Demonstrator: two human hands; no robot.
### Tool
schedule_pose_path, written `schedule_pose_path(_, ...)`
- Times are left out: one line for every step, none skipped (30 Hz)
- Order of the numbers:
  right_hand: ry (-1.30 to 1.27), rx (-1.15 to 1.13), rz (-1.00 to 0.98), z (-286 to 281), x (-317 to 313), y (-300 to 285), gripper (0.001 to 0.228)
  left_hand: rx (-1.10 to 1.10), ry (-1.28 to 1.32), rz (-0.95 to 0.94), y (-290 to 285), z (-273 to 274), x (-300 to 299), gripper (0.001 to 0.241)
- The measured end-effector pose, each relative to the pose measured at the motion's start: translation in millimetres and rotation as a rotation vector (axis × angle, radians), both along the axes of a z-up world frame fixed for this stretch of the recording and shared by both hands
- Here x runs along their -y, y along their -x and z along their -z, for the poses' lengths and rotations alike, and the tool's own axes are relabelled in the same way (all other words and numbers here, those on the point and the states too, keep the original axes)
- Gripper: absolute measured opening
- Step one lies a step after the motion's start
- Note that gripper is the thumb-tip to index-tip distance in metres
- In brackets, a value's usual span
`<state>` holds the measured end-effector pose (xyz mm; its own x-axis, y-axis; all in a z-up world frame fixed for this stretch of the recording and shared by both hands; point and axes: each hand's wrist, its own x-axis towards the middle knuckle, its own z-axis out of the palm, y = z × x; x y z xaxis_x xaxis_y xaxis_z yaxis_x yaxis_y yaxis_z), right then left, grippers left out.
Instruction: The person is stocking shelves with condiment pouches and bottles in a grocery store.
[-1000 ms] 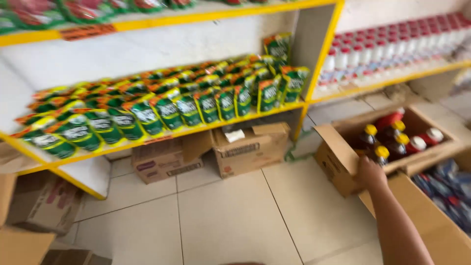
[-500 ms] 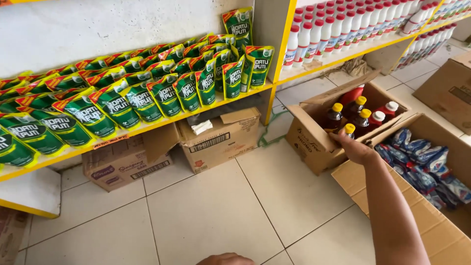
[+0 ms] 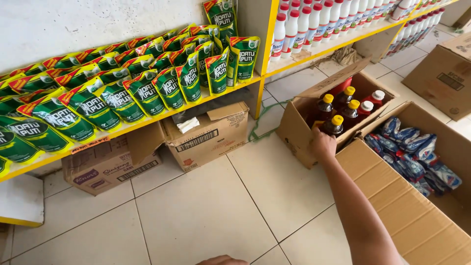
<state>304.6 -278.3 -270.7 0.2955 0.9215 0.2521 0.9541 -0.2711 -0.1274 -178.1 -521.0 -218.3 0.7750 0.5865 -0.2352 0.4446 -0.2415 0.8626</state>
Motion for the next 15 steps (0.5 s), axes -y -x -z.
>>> schedule_pose_path(0.000, 0.000, 0.002, -0.1, 6.5, 3.1, 0.022, 0.000, 0.000, 0.002, 2.7, 0.7, -1.5, 0.043)
schedule_pose_path(-0.024, -0.018, -0.027, -0.1, 12.9, 5.3, 0.021, 0.007, 0.009, -0.002, 4.7, 2.7, -3.1, 0.043)
schedule_pose_path(-0.049, -0.036, -0.057, 0.2, 19.4, 7.7, 0.020, 0.014, 0.017, -0.007, 6.7, 5.0, -4.7, 0.044)
schedule_pose_path(-0.050, -0.031, -0.052, 3.9, 24.9, 9.8, 0.020, 0.018, 0.017, -0.002, 7.0, 7.0, -6.7, 0.044)
schedule_pose_path(-0.048, -0.029, -0.082, 7.5, 30.3, 12.2, 0.020, 0.028, 0.025, -0.004, 7.4, 8.8, -8.8, 0.044)
schedule_pose_path(-0.045, -0.026, -0.114, 10.9, 35.5, 14.7, 0.020, 0.038, 0.035, -0.007, 7.7, 10.6, -10.2, 0.045)
schedule_pose_path(-0.044, -0.020, -0.111, 13.1, 41.4, 20.9, 0.020, 0.044, 0.036, -0.003, 4.8, 5.5, -11.1, 0.045)
schedule_pose_path(-0.031, -0.017, -0.147, 16.0, 46.8, 29.2, 0.019, 0.050, 0.044, -0.008, 3.2, -0.4, -10.7, 0.045)
schedule_pose_path(-0.019, -0.015, -0.183, 19.3, 52.7, 37.4, 0.018, 0.056, 0.051, -0.014, 1.5, -6.1, -9.9, 0.046)
schedule_pose_path(-0.017, -0.018, -0.182, 20.0, 60.4, 52.3, 0.018, 0.053, 0.054, -0.013, -3.0, -33.3, -9.0, 0.046)
schedule_pose_path(0.023, -0.026, -0.208, 20.5, 68.3, 67.5, 0.017, -0.004, 0.035, -0.050, -7.3, -60.6, -8.2, 0.045)
schedule_pose_path(0.063, -0.031, -0.236, 18.7, 74.5, 82.3, 0.016, -0.058, 0.017, -0.087, -12.1, -88.9, -8.4, 0.045)
schedule_pose_path(0.065, -0.031, -0.237, 20.8, 82.5, 96.7, 0.016, -0.058, 0.019, -0.088, -14.4, -98.6, -10.5, 0.045)
schedule_pose_path(0.114, -0.010, -0.277, 22.8, 90.1, 111.7, 0.016, -0.011, -0.012, -0.223, -16.5, -108.0, -11.6, 0.044)
schedule_pose_path(0.162, 0.012, -0.317, 24.9, 98.3, 127.3, 0.017, 0.037, -0.042, -0.358, -18.0, -117.2, -12.2, 0.044)
